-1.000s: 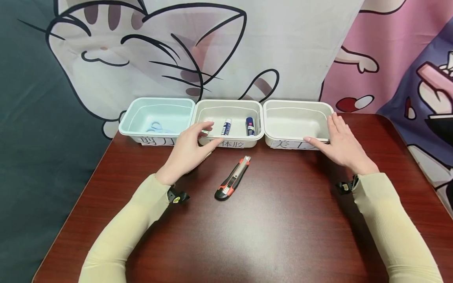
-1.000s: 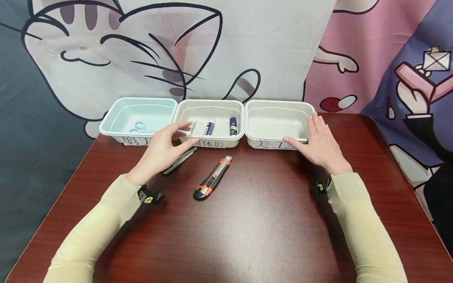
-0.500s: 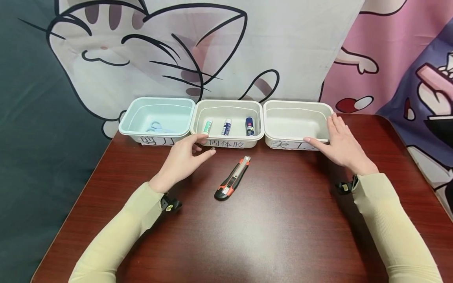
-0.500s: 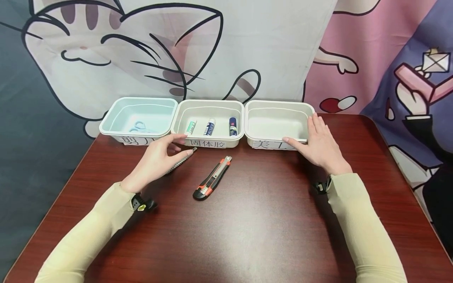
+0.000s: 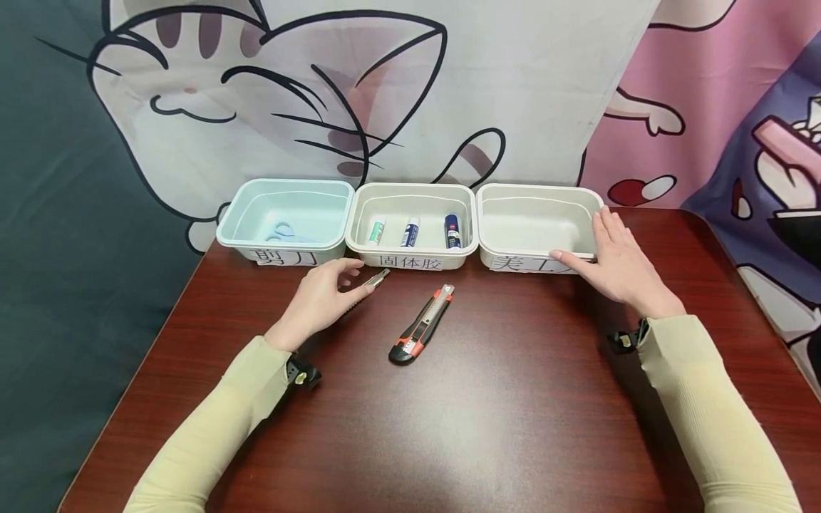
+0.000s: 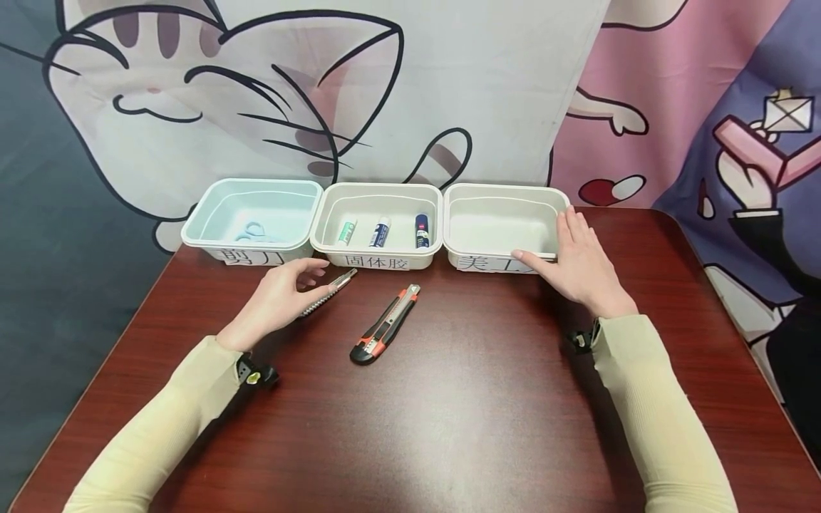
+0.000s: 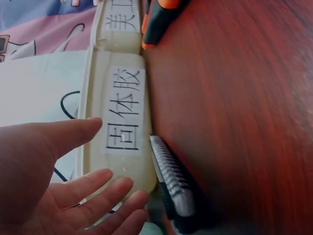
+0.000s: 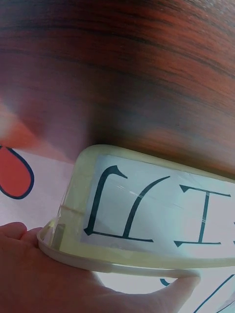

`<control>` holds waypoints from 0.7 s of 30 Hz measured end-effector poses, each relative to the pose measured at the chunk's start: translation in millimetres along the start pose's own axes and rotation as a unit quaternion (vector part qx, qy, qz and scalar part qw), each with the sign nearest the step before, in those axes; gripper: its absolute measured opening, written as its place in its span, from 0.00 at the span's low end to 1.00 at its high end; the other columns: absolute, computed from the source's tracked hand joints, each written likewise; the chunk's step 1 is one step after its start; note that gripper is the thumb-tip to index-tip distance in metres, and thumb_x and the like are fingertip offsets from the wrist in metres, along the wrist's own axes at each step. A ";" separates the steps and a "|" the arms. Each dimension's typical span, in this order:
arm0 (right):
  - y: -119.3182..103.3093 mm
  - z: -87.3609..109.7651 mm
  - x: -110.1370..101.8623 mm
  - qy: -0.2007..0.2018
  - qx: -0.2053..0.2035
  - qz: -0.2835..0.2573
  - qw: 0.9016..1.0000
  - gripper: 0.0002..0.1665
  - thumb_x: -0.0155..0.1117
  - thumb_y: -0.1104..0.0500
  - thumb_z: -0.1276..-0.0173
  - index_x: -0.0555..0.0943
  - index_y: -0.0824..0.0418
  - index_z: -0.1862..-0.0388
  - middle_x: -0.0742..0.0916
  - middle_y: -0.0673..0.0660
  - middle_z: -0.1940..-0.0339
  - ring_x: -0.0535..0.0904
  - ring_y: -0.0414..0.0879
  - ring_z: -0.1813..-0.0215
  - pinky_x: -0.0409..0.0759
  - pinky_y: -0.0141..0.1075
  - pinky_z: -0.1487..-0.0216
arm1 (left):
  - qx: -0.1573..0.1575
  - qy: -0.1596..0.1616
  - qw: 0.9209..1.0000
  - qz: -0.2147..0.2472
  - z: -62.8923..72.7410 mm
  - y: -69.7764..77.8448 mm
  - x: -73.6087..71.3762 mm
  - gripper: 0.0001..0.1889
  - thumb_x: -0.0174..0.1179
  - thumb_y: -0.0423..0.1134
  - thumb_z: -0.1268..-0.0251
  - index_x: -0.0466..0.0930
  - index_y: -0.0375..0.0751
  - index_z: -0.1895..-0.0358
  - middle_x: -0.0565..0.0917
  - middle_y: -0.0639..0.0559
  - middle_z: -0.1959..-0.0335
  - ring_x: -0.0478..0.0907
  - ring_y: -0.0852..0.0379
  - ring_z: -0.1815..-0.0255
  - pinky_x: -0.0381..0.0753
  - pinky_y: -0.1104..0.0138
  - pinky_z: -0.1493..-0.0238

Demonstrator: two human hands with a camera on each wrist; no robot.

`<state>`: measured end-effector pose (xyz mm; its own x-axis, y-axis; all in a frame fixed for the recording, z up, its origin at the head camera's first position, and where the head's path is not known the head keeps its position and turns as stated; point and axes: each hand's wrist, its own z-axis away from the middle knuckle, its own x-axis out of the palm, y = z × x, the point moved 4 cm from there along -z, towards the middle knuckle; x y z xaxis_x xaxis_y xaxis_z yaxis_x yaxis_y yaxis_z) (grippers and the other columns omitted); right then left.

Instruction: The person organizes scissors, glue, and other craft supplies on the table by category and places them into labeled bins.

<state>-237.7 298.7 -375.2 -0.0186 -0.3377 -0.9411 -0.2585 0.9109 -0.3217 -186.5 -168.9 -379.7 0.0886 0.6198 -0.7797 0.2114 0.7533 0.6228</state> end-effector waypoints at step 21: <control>-0.7 -0.8 -0.1 -0.002 0.001 0.003 1.000 0.64 0.57 0.30 0.28 0.47 0.80 0.22 0.49 0.79 0.21 0.39 0.67 0.19 0.37 0.55 0.22 | 0.001 -0.036 0.999 -0.040 -14.4 -17.8 14.0 0.22 0.71 0.36 0.40 0.82 0.32 0.42 0.88 0.47 0.59 0.84 0.52 0.58 0.78 0.55 0.52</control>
<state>-238.3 297.8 -374.7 -0.0172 -0.3312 -0.9434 -0.2556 0.9137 -0.3161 -203.1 -170.4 -400.9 0.1400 0.5398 -0.8301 0.2228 0.7997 0.5576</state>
